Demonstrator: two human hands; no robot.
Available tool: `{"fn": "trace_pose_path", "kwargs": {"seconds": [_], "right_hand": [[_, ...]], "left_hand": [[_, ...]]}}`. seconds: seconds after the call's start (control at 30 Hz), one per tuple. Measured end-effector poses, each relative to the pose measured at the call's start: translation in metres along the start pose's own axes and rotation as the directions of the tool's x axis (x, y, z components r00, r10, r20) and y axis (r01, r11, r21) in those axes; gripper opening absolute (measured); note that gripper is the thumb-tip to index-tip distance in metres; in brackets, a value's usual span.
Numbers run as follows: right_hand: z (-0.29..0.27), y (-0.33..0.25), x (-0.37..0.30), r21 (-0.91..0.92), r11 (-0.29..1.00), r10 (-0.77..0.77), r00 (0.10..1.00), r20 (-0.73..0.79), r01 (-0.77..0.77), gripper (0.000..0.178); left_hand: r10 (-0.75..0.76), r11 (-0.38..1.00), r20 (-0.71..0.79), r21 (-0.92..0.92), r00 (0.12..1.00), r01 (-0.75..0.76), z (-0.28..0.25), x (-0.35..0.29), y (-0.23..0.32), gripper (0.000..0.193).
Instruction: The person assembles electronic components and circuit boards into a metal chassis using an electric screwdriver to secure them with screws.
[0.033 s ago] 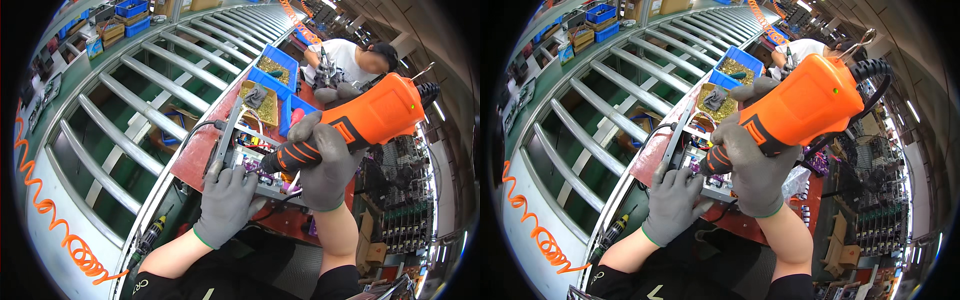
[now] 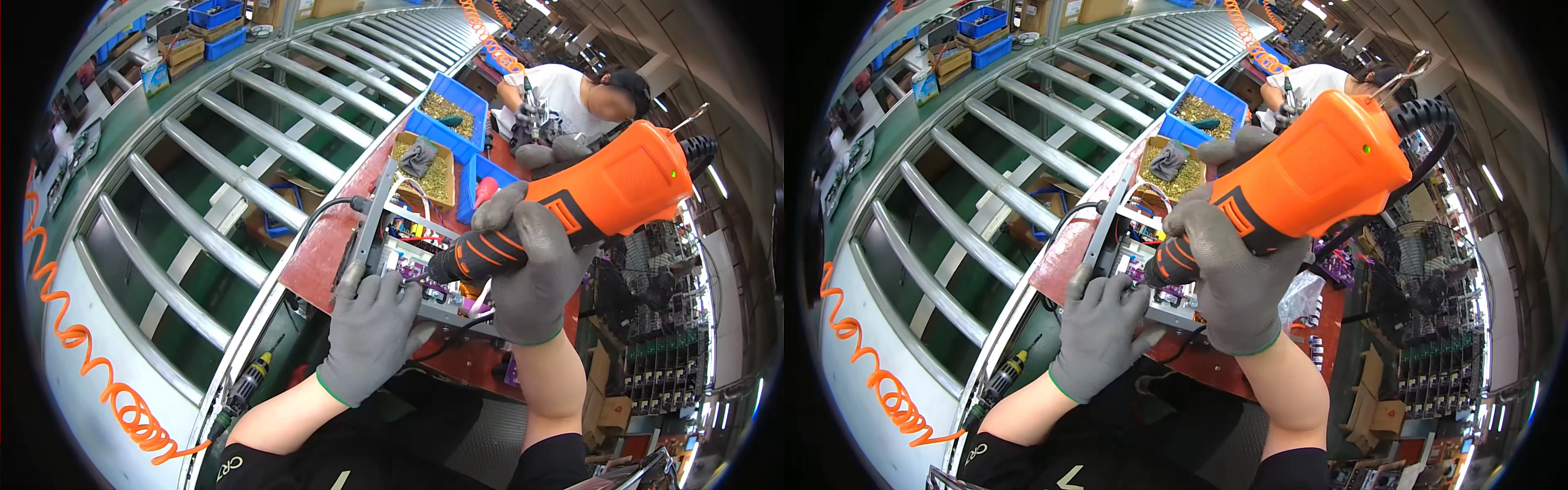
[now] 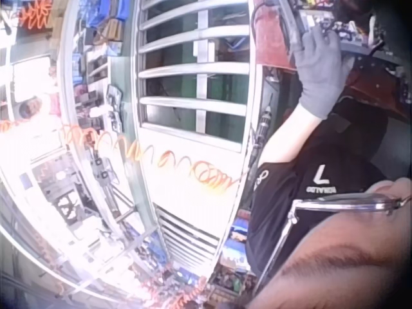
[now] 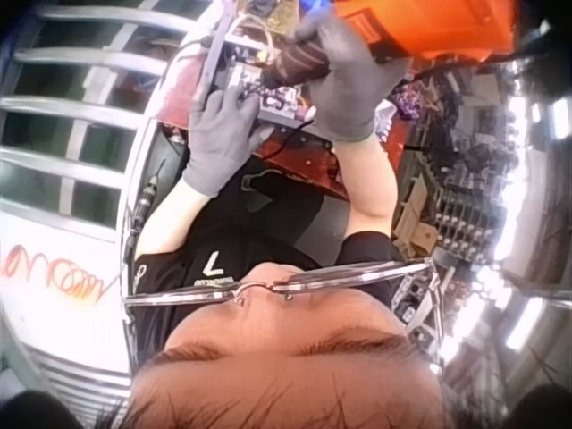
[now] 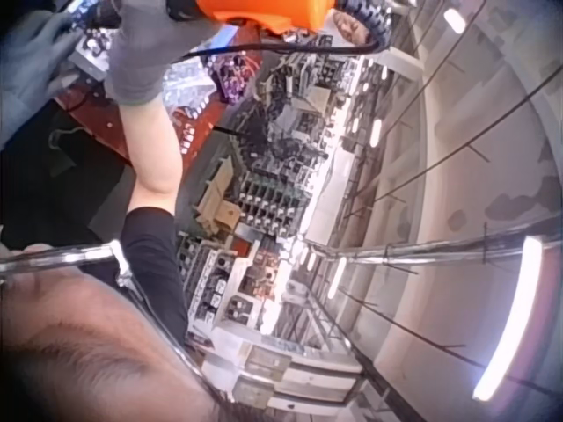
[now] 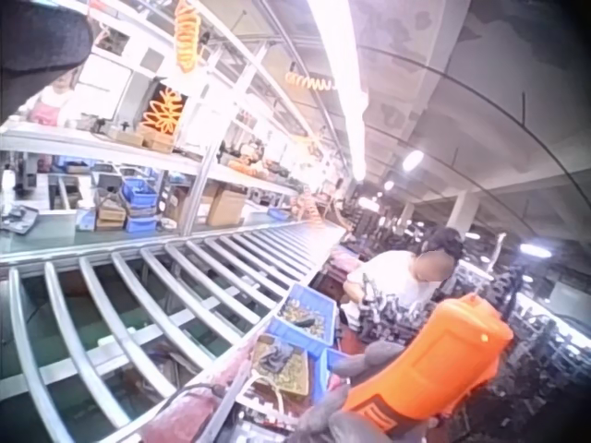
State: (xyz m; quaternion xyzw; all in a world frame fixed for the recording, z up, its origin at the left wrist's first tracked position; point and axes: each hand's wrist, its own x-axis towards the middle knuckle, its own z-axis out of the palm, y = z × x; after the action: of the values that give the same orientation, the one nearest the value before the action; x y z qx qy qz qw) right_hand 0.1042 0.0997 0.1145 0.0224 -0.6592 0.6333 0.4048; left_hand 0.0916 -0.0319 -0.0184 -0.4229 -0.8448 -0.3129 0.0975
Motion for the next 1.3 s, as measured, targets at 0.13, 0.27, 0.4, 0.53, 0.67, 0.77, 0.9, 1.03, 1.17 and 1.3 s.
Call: {"fn": "trace_pose_path", "kwargs": {"seconds": [0.13,0.27,0.4,0.53,0.67,0.77,0.9,1.03,1.17,1.3], "right_hand": [[0.001,0.0,-0.001,-0.041,0.999,0.014,1.0,-0.015,-0.014,0.053],[0.001,0.002,-0.002,-0.179,0.984,-0.01,0.996,0.085,0.026,0.053],[0.0,0.004,-0.002,-0.17,0.983,0.079,0.995,0.067,-0.067,0.054],[0.002,0.003,-0.001,-0.181,0.98,0.086,0.995,0.046,-0.077,0.055],[0.006,0.001,0.0,-0.173,0.985,0.032,0.996,0.085,-0.017,0.055],[0.008,0.001,0.003,-0.01,0.998,0.065,0.998,0.0,-0.065,0.06],[0.009,0.0,0.004,0.031,0.996,0.086,0.996,0.005,-0.086,0.059],[0.007,0.001,0.003,0.012,0.997,0.072,0.997,-0.004,-0.072,0.058],[0.005,0.001,0.002,-0.084,0.995,0.063,0.993,0.099,-0.055,0.053],[0.003,0.001,0.002,-0.115,0.991,0.072,0.994,0.083,-0.063,0.053]], "left_hand": [[-0.013,0.999,0.027,-0.04,1.0,0.014,-0.005,0.0,0.003,0.053],[-0.066,0.998,0.049,-0.009,0.997,0.067,-0.008,0.002,0.007,0.049],[-0.051,0.999,0.166,-0.008,0.985,0.053,-0.011,0.006,0.003,0.05],[-0.057,0.997,0.143,-0.038,0.988,0.063,-0.01,0.007,0.001,0.049],[-0.022,0.999,0.1,-0.037,0.995,0.026,-0.005,0.006,-0.004,0.049],[-0.001,1.0,0.077,-0.024,0.997,0.003,-0.003,0.005,-0.005,0.049],[0.0,1.0,0.077,-0.019,0.997,0.001,-0.003,0.004,-0.004,0.049],[0.006,1.0,0.07,-0.004,0.998,-0.006,-0.003,0.004,-0.004,0.049],[0.004,1.0,0.057,-0.005,0.998,-0.004,-0.002,0.005,-0.003,0.049],[0.011,1.0,0.053,0.001,0.999,-0.011,-0.002,0.004,-0.004,0.049]]}}
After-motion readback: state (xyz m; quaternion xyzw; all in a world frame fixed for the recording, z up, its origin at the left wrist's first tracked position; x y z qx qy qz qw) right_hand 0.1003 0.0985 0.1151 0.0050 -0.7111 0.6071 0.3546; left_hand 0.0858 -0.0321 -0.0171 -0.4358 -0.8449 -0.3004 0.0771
